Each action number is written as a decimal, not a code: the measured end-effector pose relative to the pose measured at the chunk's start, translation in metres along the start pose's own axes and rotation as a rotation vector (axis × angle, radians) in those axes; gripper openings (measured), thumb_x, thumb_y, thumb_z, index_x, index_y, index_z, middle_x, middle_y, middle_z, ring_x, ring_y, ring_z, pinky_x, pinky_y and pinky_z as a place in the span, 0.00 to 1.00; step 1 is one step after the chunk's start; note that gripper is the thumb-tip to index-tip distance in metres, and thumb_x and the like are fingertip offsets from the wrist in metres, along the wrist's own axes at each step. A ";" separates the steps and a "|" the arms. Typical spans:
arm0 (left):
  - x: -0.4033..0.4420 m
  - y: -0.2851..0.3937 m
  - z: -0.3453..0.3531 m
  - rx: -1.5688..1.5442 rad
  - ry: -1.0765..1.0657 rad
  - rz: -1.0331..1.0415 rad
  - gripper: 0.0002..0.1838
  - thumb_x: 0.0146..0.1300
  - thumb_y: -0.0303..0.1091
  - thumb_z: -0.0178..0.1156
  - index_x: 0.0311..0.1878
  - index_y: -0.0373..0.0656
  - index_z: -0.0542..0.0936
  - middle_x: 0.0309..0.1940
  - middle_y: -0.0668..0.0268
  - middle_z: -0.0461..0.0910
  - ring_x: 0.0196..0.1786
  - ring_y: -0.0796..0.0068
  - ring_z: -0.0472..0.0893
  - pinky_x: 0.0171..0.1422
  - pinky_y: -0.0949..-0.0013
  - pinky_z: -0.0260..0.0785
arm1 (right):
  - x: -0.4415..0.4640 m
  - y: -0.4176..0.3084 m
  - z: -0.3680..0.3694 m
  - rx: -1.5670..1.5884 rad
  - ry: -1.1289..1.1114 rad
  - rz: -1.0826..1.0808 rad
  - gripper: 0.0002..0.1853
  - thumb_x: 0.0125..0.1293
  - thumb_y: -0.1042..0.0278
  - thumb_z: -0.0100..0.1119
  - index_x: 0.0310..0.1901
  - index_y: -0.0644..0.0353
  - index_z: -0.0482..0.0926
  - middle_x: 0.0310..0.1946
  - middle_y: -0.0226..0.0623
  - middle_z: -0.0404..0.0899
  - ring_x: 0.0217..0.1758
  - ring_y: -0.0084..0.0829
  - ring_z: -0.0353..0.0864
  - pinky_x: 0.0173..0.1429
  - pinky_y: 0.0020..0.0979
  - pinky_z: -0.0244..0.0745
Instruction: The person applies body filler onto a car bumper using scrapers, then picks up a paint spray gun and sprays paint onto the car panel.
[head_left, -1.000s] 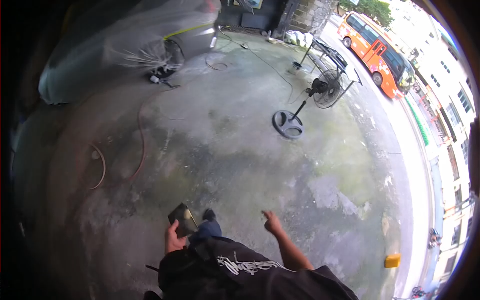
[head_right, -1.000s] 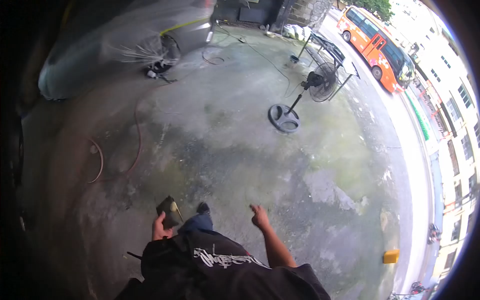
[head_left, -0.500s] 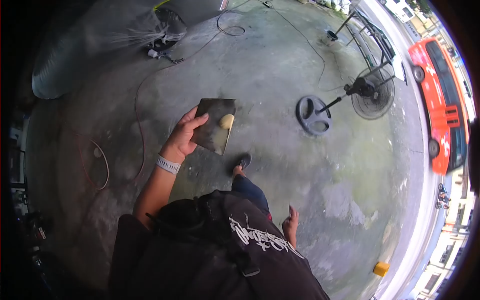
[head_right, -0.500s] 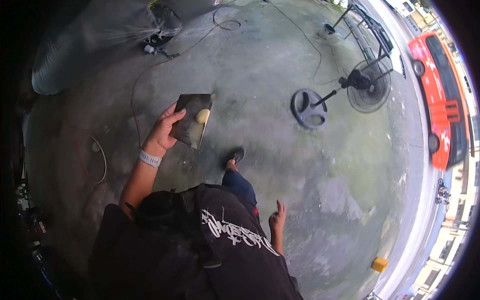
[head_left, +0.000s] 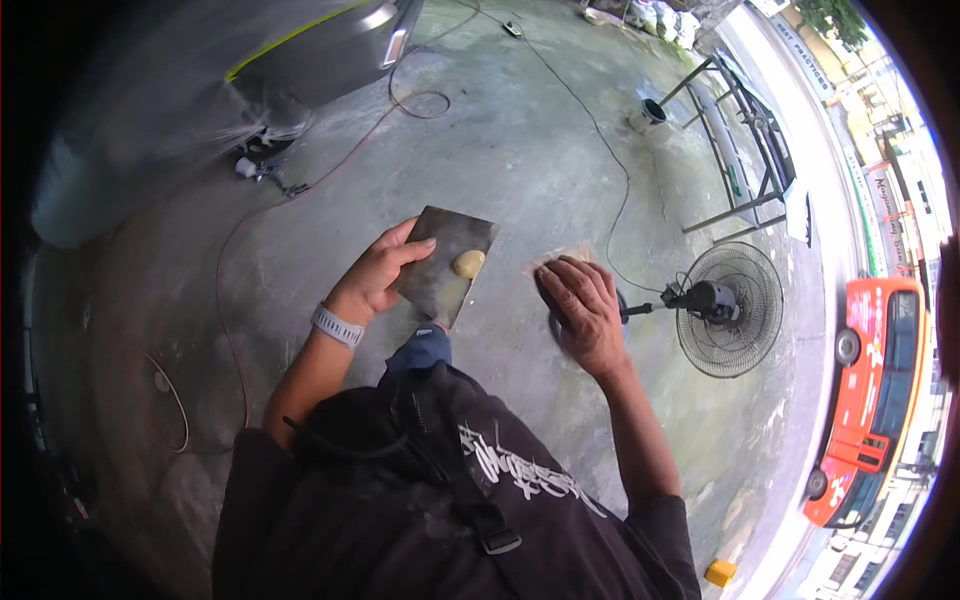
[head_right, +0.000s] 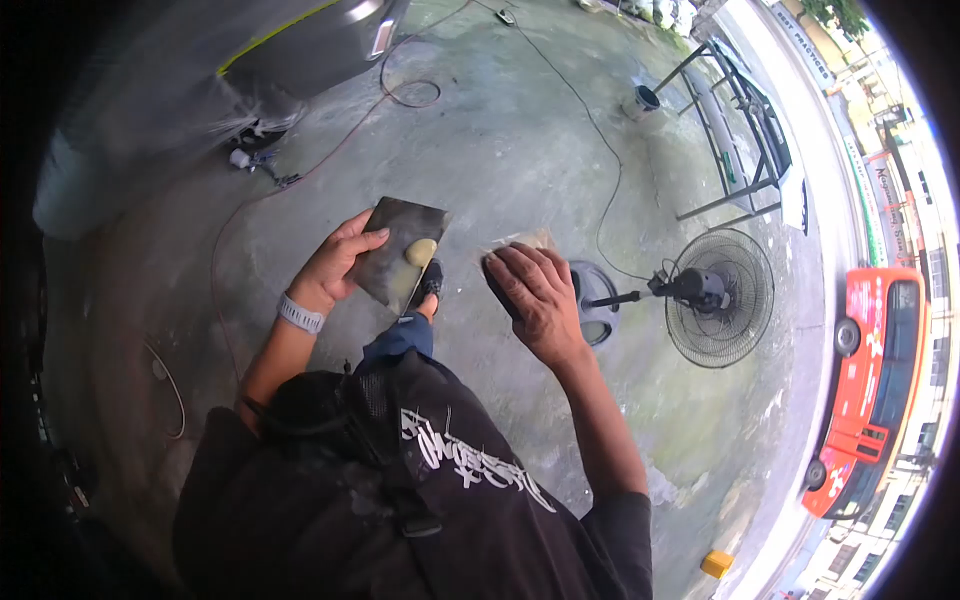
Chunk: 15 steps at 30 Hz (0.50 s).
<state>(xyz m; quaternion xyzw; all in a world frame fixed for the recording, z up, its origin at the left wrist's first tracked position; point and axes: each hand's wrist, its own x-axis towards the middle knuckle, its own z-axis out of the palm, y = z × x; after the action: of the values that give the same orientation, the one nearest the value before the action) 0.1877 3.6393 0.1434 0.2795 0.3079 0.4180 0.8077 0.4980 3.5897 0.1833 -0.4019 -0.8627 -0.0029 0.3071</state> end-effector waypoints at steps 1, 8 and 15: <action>0.037 0.011 0.001 0.031 -0.012 -0.029 0.25 0.70 0.26 0.56 0.69 0.37 0.69 0.55 0.60 0.81 0.54 0.71 0.84 0.58 0.65 0.81 | 0.021 0.025 0.006 0.011 -0.015 -0.065 0.28 0.53 0.78 0.64 0.59 0.56 0.80 0.57 0.37 0.79 0.62 0.41 0.78 0.66 0.45 0.69; 0.313 0.103 0.030 0.186 -0.204 -0.211 0.26 0.70 0.28 0.57 0.71 0.36 0.67 0.56 0.59 0.81 0.53 0.72 0.84 0.57 0.66 0.80 | 0.160 0.216 0.009 -0.049 -0.139 -0.035 0.24 0.57 0.69 0.62 0.59 0.53 0.81 0.58 0.32 0.77 0.62 0.35 0.78 0.65 0.44 0.70; 0.522 0.140 0.065 0.285 -0.322 -0.288 0.27 0.71 0.27 0.56 0.71 0.37 0.66 0.57 0.60 0.81 0.54 0.74 0.84 0.58 0.68 0.79 | 0.217 0.382 0.027 -0.043 -0.253 -0.009 0.23 0.60 0.67 0.59 0.59 0.53 0.80 0.59 0.32 0.77 0.63 0.34 0.76 0.66 0.42 0.70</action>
<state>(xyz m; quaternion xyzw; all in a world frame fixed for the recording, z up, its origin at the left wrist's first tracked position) 0.4058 4.1381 0.1477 0.4070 0.2676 0.2010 0.8499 0.6435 4.0050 0.1847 -0.4016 -0.8961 0.0282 0.1870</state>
